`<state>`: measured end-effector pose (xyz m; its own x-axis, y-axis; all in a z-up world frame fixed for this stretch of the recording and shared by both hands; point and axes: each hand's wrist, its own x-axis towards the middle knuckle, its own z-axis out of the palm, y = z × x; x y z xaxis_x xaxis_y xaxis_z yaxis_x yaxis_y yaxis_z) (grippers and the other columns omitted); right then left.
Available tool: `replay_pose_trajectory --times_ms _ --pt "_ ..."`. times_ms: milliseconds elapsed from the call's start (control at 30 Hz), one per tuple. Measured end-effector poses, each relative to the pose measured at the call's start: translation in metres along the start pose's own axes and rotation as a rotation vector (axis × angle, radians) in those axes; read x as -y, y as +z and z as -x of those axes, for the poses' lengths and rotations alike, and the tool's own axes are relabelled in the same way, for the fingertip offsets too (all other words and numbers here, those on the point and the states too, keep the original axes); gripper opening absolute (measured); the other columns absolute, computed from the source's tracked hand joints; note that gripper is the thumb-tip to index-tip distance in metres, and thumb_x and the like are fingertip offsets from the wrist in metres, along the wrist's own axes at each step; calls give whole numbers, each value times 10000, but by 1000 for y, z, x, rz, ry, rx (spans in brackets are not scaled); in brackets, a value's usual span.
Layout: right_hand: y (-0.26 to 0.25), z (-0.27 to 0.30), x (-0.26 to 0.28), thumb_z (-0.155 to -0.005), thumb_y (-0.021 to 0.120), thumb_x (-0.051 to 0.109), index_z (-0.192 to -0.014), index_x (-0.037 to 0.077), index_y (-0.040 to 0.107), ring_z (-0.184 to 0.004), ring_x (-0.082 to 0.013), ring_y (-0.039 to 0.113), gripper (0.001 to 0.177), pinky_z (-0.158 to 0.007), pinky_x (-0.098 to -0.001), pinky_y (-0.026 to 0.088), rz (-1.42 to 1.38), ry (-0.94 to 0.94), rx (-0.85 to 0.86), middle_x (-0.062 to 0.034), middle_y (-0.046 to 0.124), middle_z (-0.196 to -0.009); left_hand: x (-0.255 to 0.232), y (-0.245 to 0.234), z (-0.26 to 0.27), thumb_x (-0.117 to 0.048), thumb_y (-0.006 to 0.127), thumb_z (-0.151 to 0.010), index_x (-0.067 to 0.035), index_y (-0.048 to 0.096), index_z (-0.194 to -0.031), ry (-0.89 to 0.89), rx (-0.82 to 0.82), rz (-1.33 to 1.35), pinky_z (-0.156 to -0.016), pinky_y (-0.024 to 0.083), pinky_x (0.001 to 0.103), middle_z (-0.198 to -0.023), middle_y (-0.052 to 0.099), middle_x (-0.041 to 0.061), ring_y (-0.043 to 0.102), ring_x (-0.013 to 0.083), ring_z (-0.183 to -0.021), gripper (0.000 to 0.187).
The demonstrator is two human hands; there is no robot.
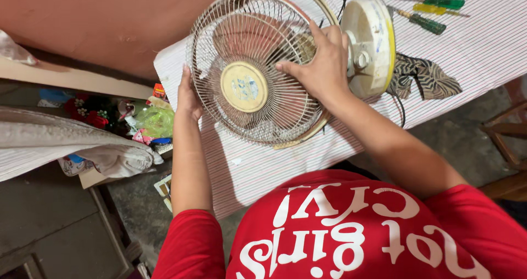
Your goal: The person assembles a table fan by fitting the front wire cage onto the fan head and securing it with a screw. They use a screwdriver to tighten the fastener and then test the cage stability by hand.
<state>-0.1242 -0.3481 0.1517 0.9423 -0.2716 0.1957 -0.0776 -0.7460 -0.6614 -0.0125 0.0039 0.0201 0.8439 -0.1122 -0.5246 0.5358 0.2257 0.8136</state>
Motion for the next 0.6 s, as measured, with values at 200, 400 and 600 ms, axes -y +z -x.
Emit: replay_pose_trajectory --times_ms 200,400,600 --pt "1 -1 -4 -640 989 525 -1448 -94 536 -1137 -306 466 1114 -1026 -414 445 -47 11 13 -137 525 -1133 25 -31 -13 -753 580 -910 17 377 -1551 -124 -336 7 -970 405 529 -1318 430 224 466 353 -1176 1023" --pt "3 -1 -5 -658 973 585 -1451 -88 538 -1141 -302 500 1127 -1034 -426 453 -30 24 28 -151 509 -1169 71 -34 12 -568 601 -952 69 640 -1172 45 -390 52 -610 500 331 -863 717 60 624 171 -717 675" --pt "15 -1 -18 -697 983 602 -1483 -73 524 -1177 -308 520 1133 -1056 -440 439 -38 25 13 -146 511 -1221 83 -12 24 -445 642 -987 -15 660 -898 123 -400 68 -590 412 367 -778 605 44 490 180 -666 440"
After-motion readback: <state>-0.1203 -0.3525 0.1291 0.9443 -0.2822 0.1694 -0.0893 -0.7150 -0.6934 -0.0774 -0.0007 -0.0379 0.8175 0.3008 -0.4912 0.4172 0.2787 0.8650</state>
